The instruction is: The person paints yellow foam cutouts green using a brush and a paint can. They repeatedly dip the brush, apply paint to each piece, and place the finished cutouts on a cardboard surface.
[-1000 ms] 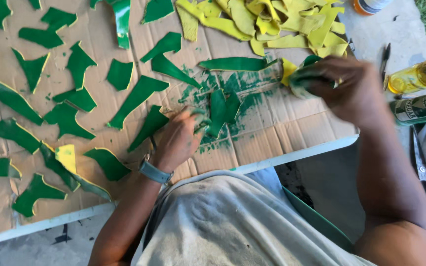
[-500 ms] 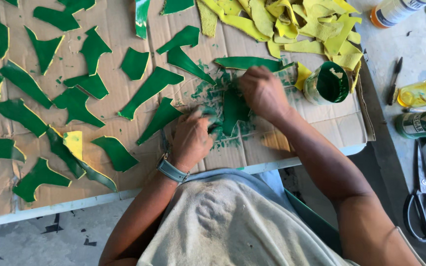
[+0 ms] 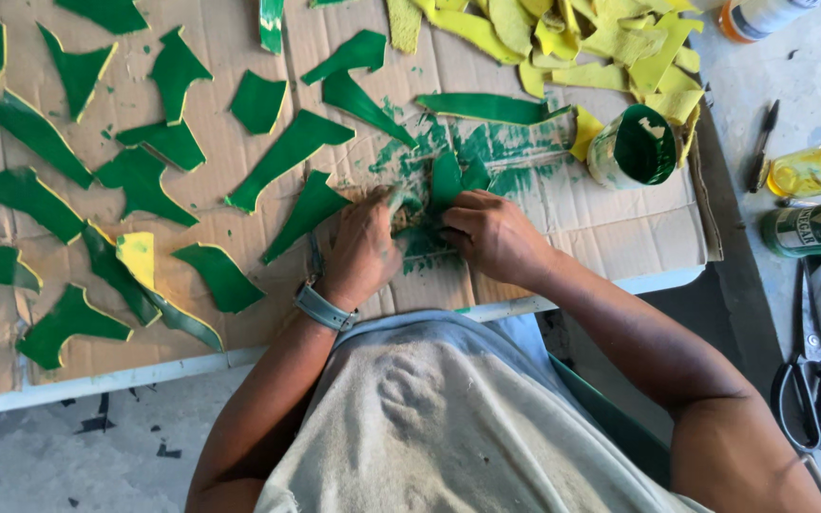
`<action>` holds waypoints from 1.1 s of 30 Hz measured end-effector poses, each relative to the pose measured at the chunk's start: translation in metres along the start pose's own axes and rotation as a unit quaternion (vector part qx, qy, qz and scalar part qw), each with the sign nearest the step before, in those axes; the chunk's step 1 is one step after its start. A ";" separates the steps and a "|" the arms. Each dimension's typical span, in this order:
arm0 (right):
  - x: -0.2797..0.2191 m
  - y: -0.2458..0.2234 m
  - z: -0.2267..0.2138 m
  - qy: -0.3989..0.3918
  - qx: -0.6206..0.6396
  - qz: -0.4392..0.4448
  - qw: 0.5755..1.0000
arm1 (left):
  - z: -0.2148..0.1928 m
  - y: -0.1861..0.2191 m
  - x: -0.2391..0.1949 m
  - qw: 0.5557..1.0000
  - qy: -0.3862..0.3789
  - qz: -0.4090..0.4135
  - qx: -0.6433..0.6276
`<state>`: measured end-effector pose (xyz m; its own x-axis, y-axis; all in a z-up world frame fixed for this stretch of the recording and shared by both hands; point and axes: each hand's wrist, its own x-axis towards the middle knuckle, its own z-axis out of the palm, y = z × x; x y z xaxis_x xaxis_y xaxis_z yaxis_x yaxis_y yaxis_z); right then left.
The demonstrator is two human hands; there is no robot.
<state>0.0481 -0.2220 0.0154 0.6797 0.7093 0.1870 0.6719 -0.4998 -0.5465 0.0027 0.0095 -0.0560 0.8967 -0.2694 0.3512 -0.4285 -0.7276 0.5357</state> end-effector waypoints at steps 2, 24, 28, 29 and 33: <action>-0.010 -0.004 -0.004 -0.041 0.038 -0.014 0.998 | -0.004 0.001 -0.003 1.000 -0.014 -0.021 -0.014; 0.006 0.031 -0.034 0.074 -0.189 -0.087 0.975 | -0.038 0.039 0.020 0.997 -0.060 -0.033 -0.037; 0.005 0.025 -0.038 0.116 -0.062 0.027 0.991 | -0.035 0.035 0.021 0.997 -0.056 -0.048 -0.039; -0.003 0.021 -0.032 0.092 -0.035 0.001 0.995 | -0.033 0.034 0.017 0.996 -0.059 -0.051 -0.045; -0.017 0.009 -0.007 0.029 0.003 -0.035 0.999 | -0.031 0.028 0.014 0.996 -0.069 -0.053 -0.036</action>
<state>0.0442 -0.2422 0.0127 0.6474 0.7124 0.2709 0.7164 -0.4475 -0.5353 -0.0006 0.0044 -0.0125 0.9419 -0.2819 0.1828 -0.3330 -0.7110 0.6193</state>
